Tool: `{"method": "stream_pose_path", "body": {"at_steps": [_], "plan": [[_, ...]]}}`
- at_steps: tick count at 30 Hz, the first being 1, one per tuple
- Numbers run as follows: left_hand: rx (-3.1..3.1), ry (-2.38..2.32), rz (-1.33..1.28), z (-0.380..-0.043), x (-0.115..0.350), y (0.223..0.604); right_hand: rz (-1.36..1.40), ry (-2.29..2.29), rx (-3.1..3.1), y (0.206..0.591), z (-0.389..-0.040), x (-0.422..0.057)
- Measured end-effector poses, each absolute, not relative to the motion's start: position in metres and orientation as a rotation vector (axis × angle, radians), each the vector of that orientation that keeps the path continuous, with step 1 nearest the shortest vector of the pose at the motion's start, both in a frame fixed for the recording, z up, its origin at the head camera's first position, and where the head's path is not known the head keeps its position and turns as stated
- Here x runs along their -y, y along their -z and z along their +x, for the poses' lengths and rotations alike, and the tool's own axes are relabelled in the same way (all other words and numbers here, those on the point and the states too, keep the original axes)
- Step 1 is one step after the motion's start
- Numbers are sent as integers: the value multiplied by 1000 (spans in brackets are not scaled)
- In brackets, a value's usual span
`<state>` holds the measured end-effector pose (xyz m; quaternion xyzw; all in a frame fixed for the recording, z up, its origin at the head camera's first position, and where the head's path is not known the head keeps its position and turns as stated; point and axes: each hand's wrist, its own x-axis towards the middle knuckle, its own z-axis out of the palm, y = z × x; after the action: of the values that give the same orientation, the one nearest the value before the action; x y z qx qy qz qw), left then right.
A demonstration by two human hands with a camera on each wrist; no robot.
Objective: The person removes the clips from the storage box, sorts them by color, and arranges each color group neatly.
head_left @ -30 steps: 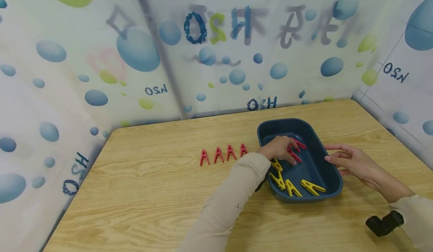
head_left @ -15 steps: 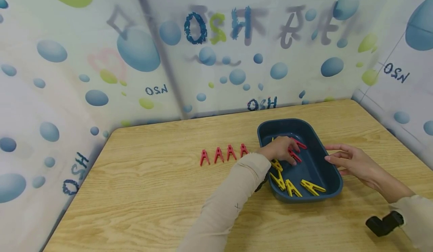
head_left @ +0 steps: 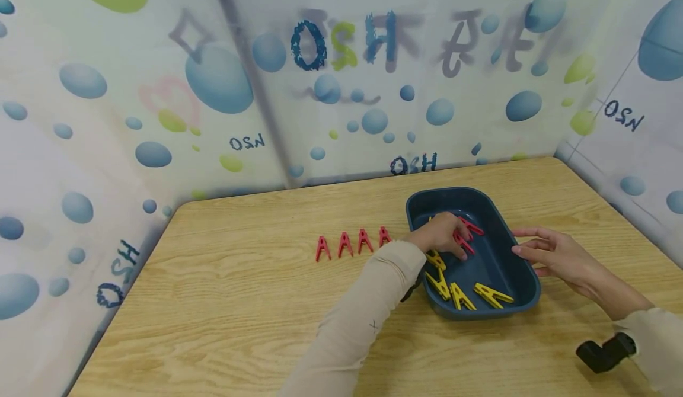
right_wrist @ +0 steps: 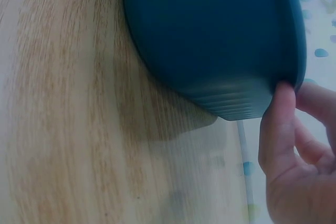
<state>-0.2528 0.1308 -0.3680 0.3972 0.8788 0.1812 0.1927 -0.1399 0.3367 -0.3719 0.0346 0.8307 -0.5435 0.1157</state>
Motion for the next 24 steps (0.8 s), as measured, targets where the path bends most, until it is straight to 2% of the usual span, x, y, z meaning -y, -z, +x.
{"method": "stream_pose_path", "body": {"at_steps": [24], "plan": [[-2355, -908, 1022, -252, -121, 360, 72, 1579, -2457, 371, -140, -335]]}}
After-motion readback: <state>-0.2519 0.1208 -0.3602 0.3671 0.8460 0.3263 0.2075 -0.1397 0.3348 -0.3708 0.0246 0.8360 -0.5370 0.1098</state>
